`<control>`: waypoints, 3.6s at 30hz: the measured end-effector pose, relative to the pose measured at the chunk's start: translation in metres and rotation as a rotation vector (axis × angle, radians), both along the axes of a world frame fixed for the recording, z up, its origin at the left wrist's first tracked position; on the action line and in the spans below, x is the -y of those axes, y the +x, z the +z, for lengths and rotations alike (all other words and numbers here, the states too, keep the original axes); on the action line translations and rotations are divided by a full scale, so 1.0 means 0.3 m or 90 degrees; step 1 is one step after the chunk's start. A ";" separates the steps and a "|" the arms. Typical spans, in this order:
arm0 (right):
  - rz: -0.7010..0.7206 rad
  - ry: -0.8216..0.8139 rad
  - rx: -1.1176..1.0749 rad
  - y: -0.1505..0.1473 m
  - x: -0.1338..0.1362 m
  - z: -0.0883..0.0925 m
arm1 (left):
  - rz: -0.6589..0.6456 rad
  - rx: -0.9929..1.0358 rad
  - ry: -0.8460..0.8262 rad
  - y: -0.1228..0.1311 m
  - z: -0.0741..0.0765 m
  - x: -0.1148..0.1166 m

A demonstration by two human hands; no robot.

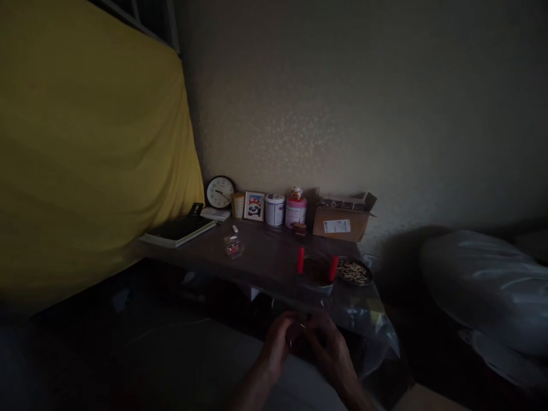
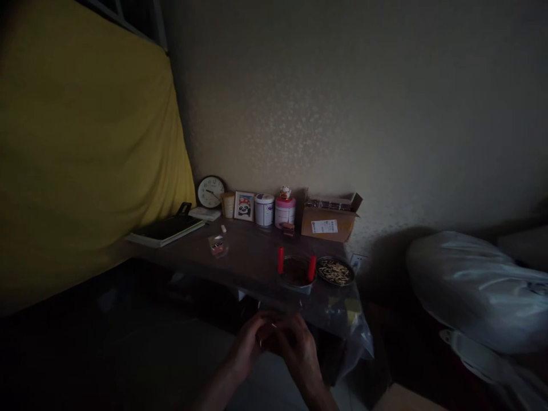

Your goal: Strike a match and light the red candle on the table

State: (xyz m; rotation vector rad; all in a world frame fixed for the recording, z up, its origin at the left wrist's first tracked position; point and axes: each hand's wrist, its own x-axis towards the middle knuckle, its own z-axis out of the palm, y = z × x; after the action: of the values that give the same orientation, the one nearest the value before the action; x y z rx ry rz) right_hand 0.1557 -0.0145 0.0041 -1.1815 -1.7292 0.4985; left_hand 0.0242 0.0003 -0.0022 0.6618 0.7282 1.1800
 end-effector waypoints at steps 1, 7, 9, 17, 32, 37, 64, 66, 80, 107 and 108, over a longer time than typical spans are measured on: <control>0.000 0.006 0.005 -0.003 0.001 -0.001 | 0.003 0.004 0.003 0.000 -0.001 -0.001; 0.054 0.043 0.040 -0.025 0.016 -0.015 | 0.025 -0.013 0.016 -0.003 -0.027 -0.011; 0.076 0.040 0.050 -0.038 0.025 -0.020 | 0.028 -0.030 0.024 -0.006 -0.036 -0.012; 0.073 0.032 0.045 -0.051 0.032 -0.021 | 0.004 -0.021 0.009 0.002 -0.010 0.006; 0.034 -0.225 -0.332 0.018 -0.004 0.001 | -0.080 0.059 0.107 0.005 -0.003 0.013; 0.049 -0.236 -0.462 0.042 -0.022 0.000 | -0.089 0.012 0.080 0.000 0.002 0.018; -0.085 -0.069 -0.065 0.048 -0.001 0.003 | -0.057 0.057 0.086 0.006 -0.022 0.006; -0.073 -0.049 -0.038 0.047 0.002 0.004 | -0.054 0.052 0.081 0.006 -0.024 0.005; -0.079 -0.011 -0.057 0.031 0.020 0.033 | 0.052 -0.122 0.215 0.006 0.004 0.014; -0.033 -0.078 -0.294 0.025 -0.008 0.001 | 0.056 -0.151 0.198 -0.018 0.025 0.001; -0.032 -0.076 -0.297 0.024 -0.007 0.004 | 0.061 -0.152 0.199 -0.019 0.022 0.000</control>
State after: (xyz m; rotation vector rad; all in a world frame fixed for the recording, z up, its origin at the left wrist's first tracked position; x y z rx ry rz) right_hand 0.1629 -0.0123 0.0053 -1.0839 -1.2806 0.7877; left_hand 0.0185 0.0003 0.0044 1.0511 0.7887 1.3303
